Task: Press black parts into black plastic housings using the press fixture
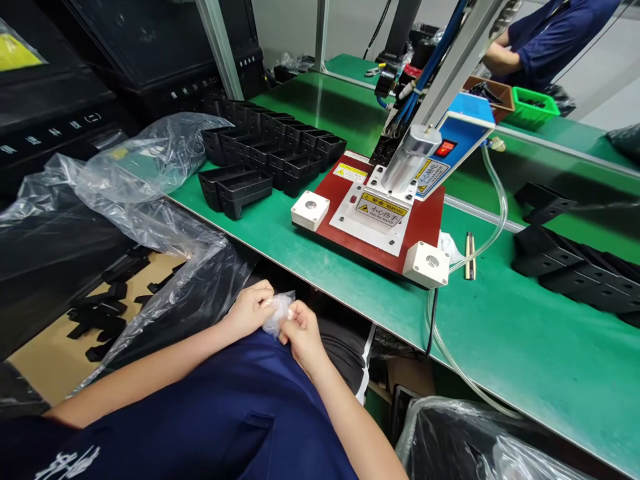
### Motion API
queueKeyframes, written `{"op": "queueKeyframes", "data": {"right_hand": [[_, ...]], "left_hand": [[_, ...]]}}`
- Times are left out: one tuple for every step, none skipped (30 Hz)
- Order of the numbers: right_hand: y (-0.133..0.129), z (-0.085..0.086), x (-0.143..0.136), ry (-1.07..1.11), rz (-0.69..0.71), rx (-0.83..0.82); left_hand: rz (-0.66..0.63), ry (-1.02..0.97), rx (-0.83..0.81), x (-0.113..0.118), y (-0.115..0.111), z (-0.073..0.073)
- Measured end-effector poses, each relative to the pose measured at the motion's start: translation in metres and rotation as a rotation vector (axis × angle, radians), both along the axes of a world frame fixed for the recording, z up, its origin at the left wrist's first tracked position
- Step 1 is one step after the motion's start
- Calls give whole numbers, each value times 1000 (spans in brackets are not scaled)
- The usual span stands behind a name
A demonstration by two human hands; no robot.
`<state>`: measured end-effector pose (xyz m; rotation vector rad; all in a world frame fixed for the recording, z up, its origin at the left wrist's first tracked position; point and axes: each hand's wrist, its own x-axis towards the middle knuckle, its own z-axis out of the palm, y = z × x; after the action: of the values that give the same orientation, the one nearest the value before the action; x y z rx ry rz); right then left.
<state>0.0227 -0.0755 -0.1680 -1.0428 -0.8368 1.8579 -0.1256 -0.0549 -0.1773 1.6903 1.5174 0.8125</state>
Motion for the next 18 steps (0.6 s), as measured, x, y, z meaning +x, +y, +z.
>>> {"op": "queueKeyframes", "data": {"right_hand": [[-2,2,-1,5,42,4],[-3,3,-2,7,67,8],[-3,3,-3,8,74,12],[-2,2,-3,7,61,12],[-1,1,-3,6,35,9],[1,-1,-3,4,0,2],[3,-3,-1,1,-37,-7],[6,-4,1,-2,-74,-16],[7,-5,3,-5,-106,-25],[9,-6,5,-8,-129,-33],[9,-6,7,-11,-138,-40],[9,-6,7,-11,-133,-48],[8,-5,8,-10,-117,-55],[6,-4,7,-8,-93,-62],[5,-3,6,-6,-62,-67],[3,-1,5,-4,-27,-69],[2,0,4,-4,9,-67],[1,1,4,-6,44,-61]], "left_hand": [[23,22,3,-1,3,-5],[38,33,-5,-1,6,-10],[46,36,-19,-1,9,-14],[50,37,-35,-1,11,-18],[51,32,-52,-1,13,-19],[46,22,-69,-1,15,-18],[27,5,-86,0,15,-16],[-10,-23,-106,-1,15,-11],[-65,-61,-125,-1,14,-6],[-121,-101,-137,-2,12,0],[-158,-130,-134,-2,9,5],[-169,-143,-120,-3,7,9],[-159,-141,-95,-3,5,12],[-134,-126,-65,-2,4,12],[-108,-101,-40,-1,3,10],[-95,-79,-28,1,3,7],[-102,-65,-29,5,3,3],[-120,-56,-38,9,4,-2]]}}
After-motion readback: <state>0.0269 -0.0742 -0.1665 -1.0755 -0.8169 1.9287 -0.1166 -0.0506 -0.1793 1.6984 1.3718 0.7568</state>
